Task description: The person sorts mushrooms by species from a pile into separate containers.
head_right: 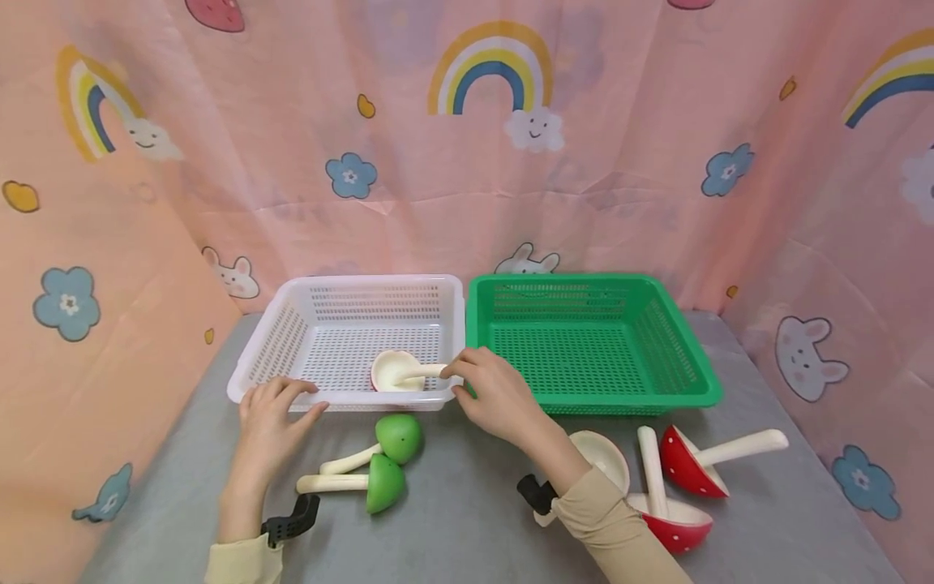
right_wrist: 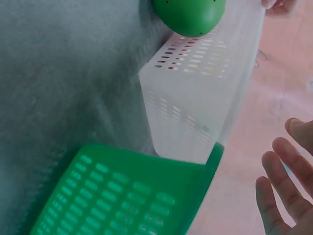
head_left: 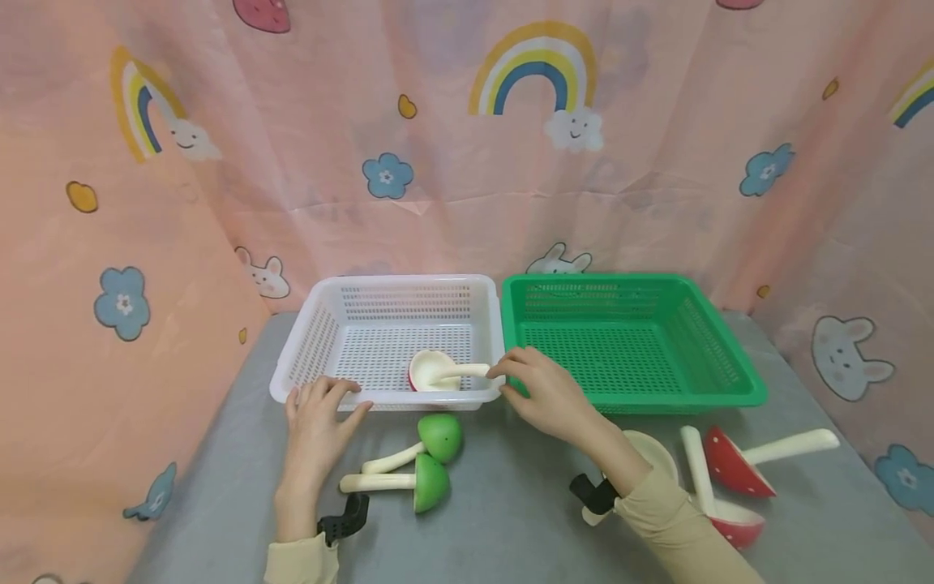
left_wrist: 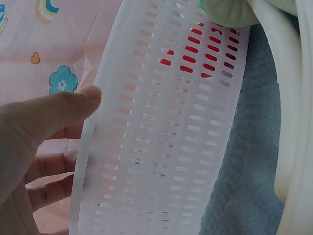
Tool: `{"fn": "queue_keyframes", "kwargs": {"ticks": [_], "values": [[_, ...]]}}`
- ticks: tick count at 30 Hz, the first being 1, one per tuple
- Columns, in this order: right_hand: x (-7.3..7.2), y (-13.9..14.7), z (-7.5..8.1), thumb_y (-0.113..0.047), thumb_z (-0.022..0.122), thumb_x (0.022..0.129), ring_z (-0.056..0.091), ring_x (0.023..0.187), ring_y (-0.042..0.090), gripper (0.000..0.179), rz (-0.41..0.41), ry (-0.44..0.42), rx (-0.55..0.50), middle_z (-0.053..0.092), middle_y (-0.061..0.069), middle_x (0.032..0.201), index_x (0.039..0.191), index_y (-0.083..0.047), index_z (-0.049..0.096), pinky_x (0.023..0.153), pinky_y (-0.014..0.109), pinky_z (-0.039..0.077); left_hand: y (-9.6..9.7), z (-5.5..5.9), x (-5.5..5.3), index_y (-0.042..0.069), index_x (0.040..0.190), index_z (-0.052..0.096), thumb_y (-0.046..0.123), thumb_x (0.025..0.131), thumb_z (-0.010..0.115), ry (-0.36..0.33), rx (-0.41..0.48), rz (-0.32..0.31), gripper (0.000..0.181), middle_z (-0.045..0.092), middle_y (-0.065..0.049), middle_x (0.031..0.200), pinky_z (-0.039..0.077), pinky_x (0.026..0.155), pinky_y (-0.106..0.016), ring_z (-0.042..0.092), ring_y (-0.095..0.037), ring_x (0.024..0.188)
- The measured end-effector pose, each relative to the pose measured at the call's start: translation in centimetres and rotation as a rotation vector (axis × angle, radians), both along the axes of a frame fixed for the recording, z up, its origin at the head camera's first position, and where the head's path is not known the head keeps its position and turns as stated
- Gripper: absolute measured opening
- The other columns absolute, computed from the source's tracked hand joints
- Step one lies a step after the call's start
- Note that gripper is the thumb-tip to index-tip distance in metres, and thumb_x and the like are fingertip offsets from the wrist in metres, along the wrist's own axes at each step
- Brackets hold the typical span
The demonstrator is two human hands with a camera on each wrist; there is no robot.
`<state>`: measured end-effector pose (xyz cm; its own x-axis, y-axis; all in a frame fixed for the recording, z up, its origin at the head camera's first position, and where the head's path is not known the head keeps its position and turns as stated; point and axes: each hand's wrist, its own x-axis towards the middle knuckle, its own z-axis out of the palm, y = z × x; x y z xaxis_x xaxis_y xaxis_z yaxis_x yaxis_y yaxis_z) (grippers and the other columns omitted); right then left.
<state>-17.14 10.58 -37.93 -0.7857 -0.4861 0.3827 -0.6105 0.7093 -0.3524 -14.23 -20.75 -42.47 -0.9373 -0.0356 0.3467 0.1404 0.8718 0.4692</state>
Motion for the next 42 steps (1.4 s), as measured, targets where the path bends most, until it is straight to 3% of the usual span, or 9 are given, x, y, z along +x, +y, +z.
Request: {"fn": "queue_keyframes", "kwargs": {"ticks": [5, 12, 23, 29, 33, 37, 41, 42], "values": [[1.3, 1.4, 0.0, -0.009, 0.072, 0.083, 0.058, 0.091, 0.011, 0.021, 0.003, 0.042, -0.025, 0.066, -0.006, 0.102, 0.102, -0.018, 0.071, 0.072, 0.029, 0.05, -0.2, -0.1, 0.2, 0.009, 0.104, 0.068, 0.025, 0.083, 0.075, 0.013, 0.0, 0.012, 0.027, 0.06, -0.01, 0.105, 0.013, 0.113, -0.063, 0.049, -0.034, 0.11], [3.0, 4.5, -0.6, -0.004, 0.076, 0.078, 0.06, 0.095, 0.011, 0.027, 0.042, 0.188, -0.1, 0.067, -0.007, 0.101, 0.1, -0.018, 0.072, 0.077, 0.032, 0.053, 0.0, -0.1, -0.1, 0.01, 0.102, 0.068, 0.026, 0.083, 0.075, 0.03, 0.003, -0.003, 0.026, 0.06, -0.009, 0.104, 0.013, 0.112, -0.064, 0.049, -0.033, 0.11], [6.0, 7.6, -2.1, 0.001, 0.078, 0.071, 0.057, 0.099, 0.008, 0.045, -0.029, 0.175, -0.147, 0.065, -0.012, 0.104, 0.106, -0.026, 0.069, 0.091, 0.015, 0.04, -0.2, -0.1, -0.1, 0.011, 0.103, 0.068, 0.027, 0.083, 0.074, 0.019, -0.004, -0.004, 0.027, 0.06, -0.009, 0.105, 0.013, 0.113, -0.063, 0.049, -0.034, 0.111], [7.5, 9.0, -3.4, 0.003, 0.077, 0.071, 0.053, 0.098, 0.002, 0.048, -0.062, 0.149, -0.123, 0.063, -0.015, 0.105, 0.107, -0.029, 0.069, 0.083, 0.017, 0.039, 0.1, -0.2, -0.2, 0.011, 0.104, 0.068, 0.027, 0.083, 0.075, 0.018, -0.003, -0.001, 0.027, 0.06, -0.009, 0.105, 0.013, 0.113, -0.063, 0.049, -0.033, 0.11], [7.9, 9.7, -4.6, 0.004, 0.077, 0.068, 0.054, 0.093, 0.002, 0.048, -0.016, 0.19, -0.11, 0.064, -0.013, 0.104, 0.105, -0.025, 0.069, 0.08, 0.017, 0.038, 0.1, -0.3, -0.3, 0.012, 0.105, 0.067, 0.029, 0.084, 0.074, 0.005, -0.002, -0.001, 0.028, 0.06, -0.008, 0.107, 0.012, 0.114, -0.062, 0.049, -0.033, 0.111], [7.7, 10.5, -5.6, -0.02, 0.068, 0.088, 0.057, 0.091, 0.007, 0.013, 0.047, 0.244, -0.095, 0.065, -0.011, 0.1, 0.101, -0.02, 0.07, 0.089, 0.017, 0.037, 0.1, -0.3, -0.3, 0.012, 0.105, 0.067, 0.028, 0.084, 0.074, 0.016, 0.006, -0.004, 0.028, 0.06, -0.008, 0.106, 0.012, 0.113, -0.062, 0.049, -0.032, 0.11], [7.8, 11.2, -6.4, -0.043, 0.043, 0.1, 0.054, 0.099, 0.011, 0.036, 0.084, 0.217, -0.095, 0.063, -0.012, 0.099, 0.101, -0.02, 0.07, 0.1, 0.015, 0.029, 0.1, -0.2, -0.2, 0.011, 0.104, 0.067, 0.029, 0.083, 0.074, 0.018, 0.006, 0.0, 0.028, 0.06, -0.008, 0.106, 0.012, 0.113, -0.062, 0.049, -0.032, 0.11], [7.9, 11.4, -6.6, -0.041, 0.048, 0.099, 0.052, 0.102, 0.011, 0.03, 0.092, 0.204, -0.093, 0.062, -0.012, 0.099, 0.102, -0.021, 0.07, 0.102, 0.015, 0.028, 0.0, -0.2, -0.2, 0.012, 0.104, 0.067, 0.029, 0.083, 0.074, 0.015, 0.005, 0.003, 0.028, 0.06, -0.008, 0.106, 0.012, 0.113, -0.062, 0.049, -0.032, 0.11]]}}
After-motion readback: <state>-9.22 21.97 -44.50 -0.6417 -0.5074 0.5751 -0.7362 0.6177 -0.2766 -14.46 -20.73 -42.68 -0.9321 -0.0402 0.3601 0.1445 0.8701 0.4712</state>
